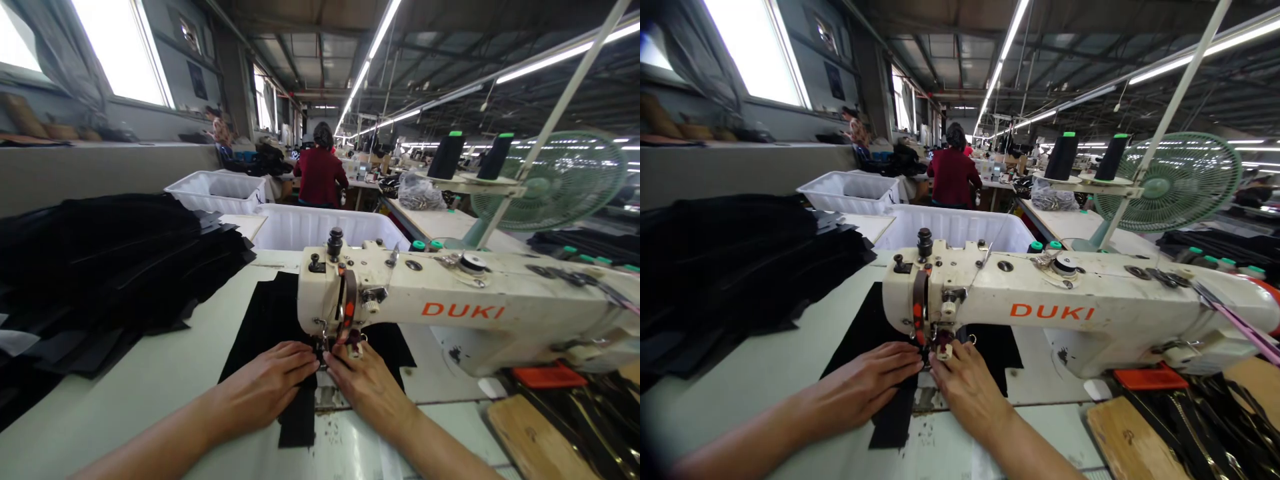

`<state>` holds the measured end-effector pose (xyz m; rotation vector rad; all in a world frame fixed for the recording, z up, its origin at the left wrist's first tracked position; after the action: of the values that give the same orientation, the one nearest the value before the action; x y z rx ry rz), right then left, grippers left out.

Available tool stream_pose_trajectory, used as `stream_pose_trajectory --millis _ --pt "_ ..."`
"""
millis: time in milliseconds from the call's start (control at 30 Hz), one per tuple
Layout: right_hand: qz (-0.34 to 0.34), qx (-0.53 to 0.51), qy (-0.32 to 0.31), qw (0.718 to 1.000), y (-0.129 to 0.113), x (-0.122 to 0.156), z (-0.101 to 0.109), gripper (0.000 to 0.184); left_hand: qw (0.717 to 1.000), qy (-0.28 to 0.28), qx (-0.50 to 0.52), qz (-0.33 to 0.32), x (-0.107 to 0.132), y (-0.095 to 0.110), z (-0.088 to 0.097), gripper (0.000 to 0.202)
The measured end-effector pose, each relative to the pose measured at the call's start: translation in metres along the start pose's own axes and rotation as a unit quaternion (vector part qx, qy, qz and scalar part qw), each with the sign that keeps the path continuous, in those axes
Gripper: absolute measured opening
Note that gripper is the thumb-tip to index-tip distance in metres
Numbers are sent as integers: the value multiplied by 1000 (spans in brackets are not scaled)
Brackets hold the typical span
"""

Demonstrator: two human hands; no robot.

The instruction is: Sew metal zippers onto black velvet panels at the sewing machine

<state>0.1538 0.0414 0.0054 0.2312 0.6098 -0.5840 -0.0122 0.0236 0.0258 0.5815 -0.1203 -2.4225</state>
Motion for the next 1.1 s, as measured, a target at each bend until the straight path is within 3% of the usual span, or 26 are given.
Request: stream_pose_trajectory --millis 367,500,733,933,1100 --pt "-37 -10 71 997 3 -6 5 17 997 54 -49 -14 1 -8 -5 43" --pt "-35 -8 69 997 3 -6 4 17 996 70 -58 -10 1 -8 -5 41" --pt "-40 -1 76 996 3 -5 4 20 997 56 -49 -4 0 -7 -6 42" --pt "-22 20 80 996 2 -5 2 28 999 42 -11 27 -2 -7 -4 39" --pt "46 48 110 992 9 3 -3 33 997 54 1 52 0 -5 4 36"
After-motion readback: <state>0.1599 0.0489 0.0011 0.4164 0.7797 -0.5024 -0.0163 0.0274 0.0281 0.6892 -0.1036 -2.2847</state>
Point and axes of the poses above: each hand's wrist, its own x-axis away from the middle knuckle, its own z-axis out of the back of the hand, y = z × x, the point moved 5 cm from there along -x, towards the middle knuckle, and after that the axes turned 8 degrees about y, right-handed, at the moved point
